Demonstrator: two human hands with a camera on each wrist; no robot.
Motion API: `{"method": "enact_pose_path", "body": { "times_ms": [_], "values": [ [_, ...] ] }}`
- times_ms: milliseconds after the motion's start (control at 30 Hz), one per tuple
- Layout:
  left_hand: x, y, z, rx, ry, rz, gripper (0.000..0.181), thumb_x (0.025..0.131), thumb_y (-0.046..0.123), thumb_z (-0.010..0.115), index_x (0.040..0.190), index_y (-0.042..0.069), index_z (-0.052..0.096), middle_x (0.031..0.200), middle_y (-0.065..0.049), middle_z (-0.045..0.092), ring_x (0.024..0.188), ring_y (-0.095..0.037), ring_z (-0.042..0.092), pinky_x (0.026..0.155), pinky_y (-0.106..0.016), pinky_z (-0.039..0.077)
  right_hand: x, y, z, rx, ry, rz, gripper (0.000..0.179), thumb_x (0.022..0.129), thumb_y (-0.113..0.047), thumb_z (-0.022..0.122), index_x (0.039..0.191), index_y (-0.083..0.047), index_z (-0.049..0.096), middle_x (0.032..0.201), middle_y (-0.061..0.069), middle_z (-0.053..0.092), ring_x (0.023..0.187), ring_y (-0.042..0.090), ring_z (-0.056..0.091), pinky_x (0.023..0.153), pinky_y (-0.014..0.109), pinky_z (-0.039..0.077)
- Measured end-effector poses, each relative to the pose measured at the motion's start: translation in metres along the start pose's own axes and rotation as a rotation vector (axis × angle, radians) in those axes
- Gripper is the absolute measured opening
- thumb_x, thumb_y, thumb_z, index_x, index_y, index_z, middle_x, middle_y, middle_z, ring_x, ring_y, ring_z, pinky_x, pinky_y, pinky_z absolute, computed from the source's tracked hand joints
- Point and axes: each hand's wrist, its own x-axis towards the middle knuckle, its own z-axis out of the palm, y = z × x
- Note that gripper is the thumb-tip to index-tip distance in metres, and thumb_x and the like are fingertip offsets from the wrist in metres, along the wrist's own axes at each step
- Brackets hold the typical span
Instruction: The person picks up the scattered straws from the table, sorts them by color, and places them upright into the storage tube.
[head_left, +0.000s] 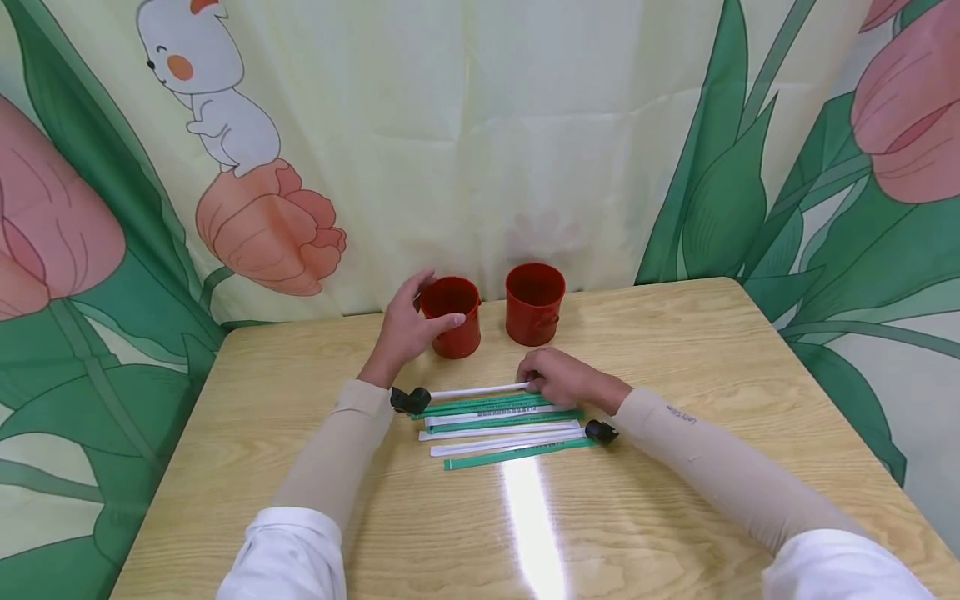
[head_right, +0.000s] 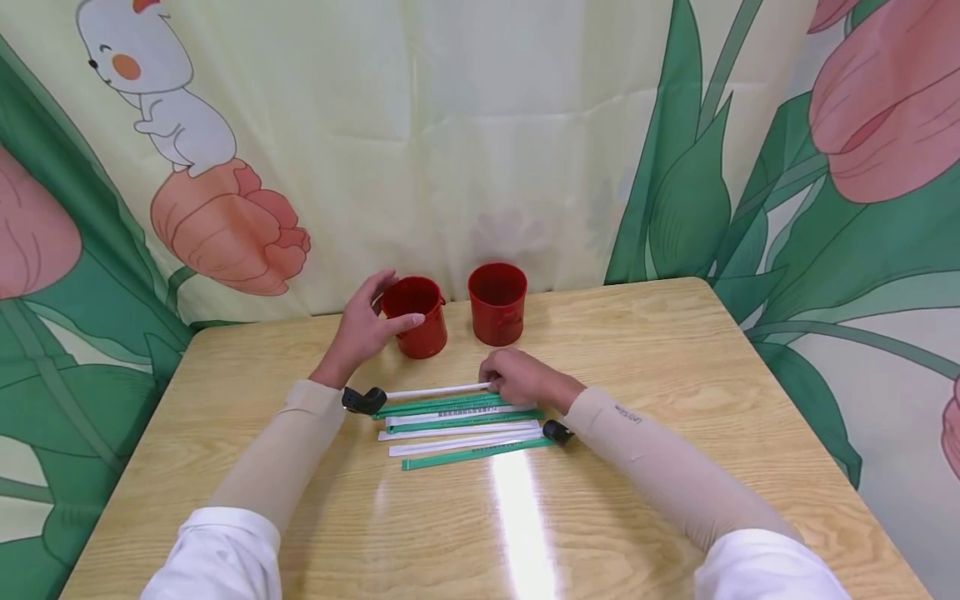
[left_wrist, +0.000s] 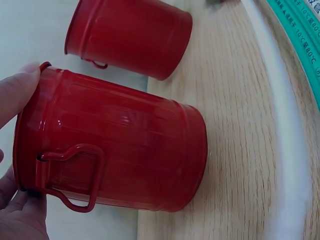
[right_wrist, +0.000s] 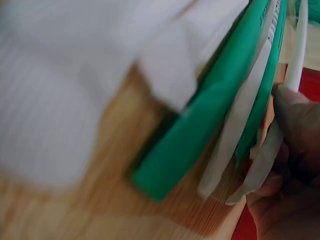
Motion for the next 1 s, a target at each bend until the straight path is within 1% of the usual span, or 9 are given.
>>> {"method": "enact_pose_path", "body": {
  "times_ms": [67,167,267,367,533,667,800,900,1000],
  "values": [
    [0.000,0.000,0.000,-0.002,0.001,0.000,0.091,0.085,0.031,0.088,0.160,0.019,0.037,0.159,-0.005,0.048,0.146,-0.030,0.046,0.111,-0.051,0.054,-0.001,0.002,-0.002,-0.006,-0.003,-0.013,0.017,0.099,-0.002,0.065,0.101,-0.015,0.075,0.096,-0.002,0.068,0.091,0.016,0.058,0.092,0.035,0.056],
    [0.001,0.001,-0.001,-0.001,0.002,0.002,0.091,0.085,0.031,0.088,0.160,0.019,0.037,0.159,-0.005,0.048,0.146,-0.030,0.046,0.110,-0.051,0.054,-0.004,0.005,-0.005,-0.007,-0.001,-0.033,0.015,0.099,-0.003,0.066,0.100,-0.015,0.074,0.093,-0.002,0.066,0.089,0.016,0.057,0.087,0.032,0.054],
    [0.001,0.001,-0.001,0.004,0.001,0.003,0.091,0.085,0.031,0.087,0.160,0.020,0.037,0.159,-0.005,0.048,0.146,-0.031,0.046,0.110,-0.051,0.054,-0.008,0.006,-0.010,0.001,0.014,-0.041,0.014,0.097,-0.003,0.069,0.101,-0.016,0.076,0.092,-0.003,0.066,0.089,0.017,0.057,0.085,0.030,0.052],
    [0.001,0.001,-0.001,0.002,-0.001,0.007,0.091,0.085,0.031,0.088,0.160,0.019,0.037,0.159,-0.006,0.048,0.146,-0.032,0.046,0.109,-0.052,0.055,-0.012,0.006,-0.016,-0.003,0.044,-0.062,0.015,0.096,-0.004,0.071,0.101,-0.016,0.078,0.091,-0.004,0.067,0.087,0.016,0.056,0.083,0.029,0.052],
    [0.001,0.000,0.000,0.003,-0.003,0.004,0.090,0.086,0.030,0.087,0.160,0.018,0.038,0.159,-0.006,0.048,0.145,-0.031,0.047,0.111,-0.051,0.054,-0.019,0.003,-0.025,0.006,0.122,-0.124,0.014,0.093,-0.001,0.073,0.100,-0.010,0.080,0.090,0.000,0.072,0.081,0.014,0.057,0.077,0.028,0.053],
    [0.001,0.000,0.001,-0.016,0.003,0.017,0.090,0.086,0.027,0.087,0.160,0.017,0.037,0.158,-0.007,0.049,0.145,-0.032,0.047,0.111,-0.051,0.053,-0.022,-0.005,-0.032,0.057,0.211,-0.147,0.013,0.090,0.000,0.076,0.100,-0.006,0.081,0.090,0.003,0.075,0.080,0.015,0.057,0.075,0.028,0.053],
    [0.000,0.000,0.002,-0.042,0.004,0.017,0.092,0.086,0.026,0.087,0.161,0.018,0.035,0.159,-0.007,0.048,0.147,-0.033,0.046,0.110,-0.052,0.054,-0.021,-0.014,-0.037,0.136,0.286,-0.157,0.011,0.088,0.000,0.078,0.095,-0.008,0.081,0.090,0.002,0.075,0.082,0.018,0.058,0.076,0.030,0.054],
    [0.000,-0.002,0.003,-0.050,0.017,0.021,0.092,0.086,0.026,0.087,0.161,0.018,0.034,0.159,-0.007,0.047,0.148,-0.034,0.046,0.110,-0.053,0.054,-0.018,-0.020,-0.040,0.203,0.319,-0.159,0.011,0.089,0.000,0.078,0.093,-0.010,0.079,0.090,0.003,0.074,0.083,0.019,0.059,0.076,0.031,0.054],
    [0.000,-0.003,0.003,-0.055,0.024,0.022,0.093,0.085,0.025,0.088,0.161,0.019,0.034,0.159,-0.007,0.048,0.148,-0.033,0.046,0.110,-0.053,0.054,-0.014,-0.027,-0.044,0.243,0.329,-0.169,0.007,0.089,0.000,0.077,0.093,-0.005,0.077,0.089,0.007,0.074,0.083,0.020,0.060,0.077,0.031,0.056]
  ]
}}
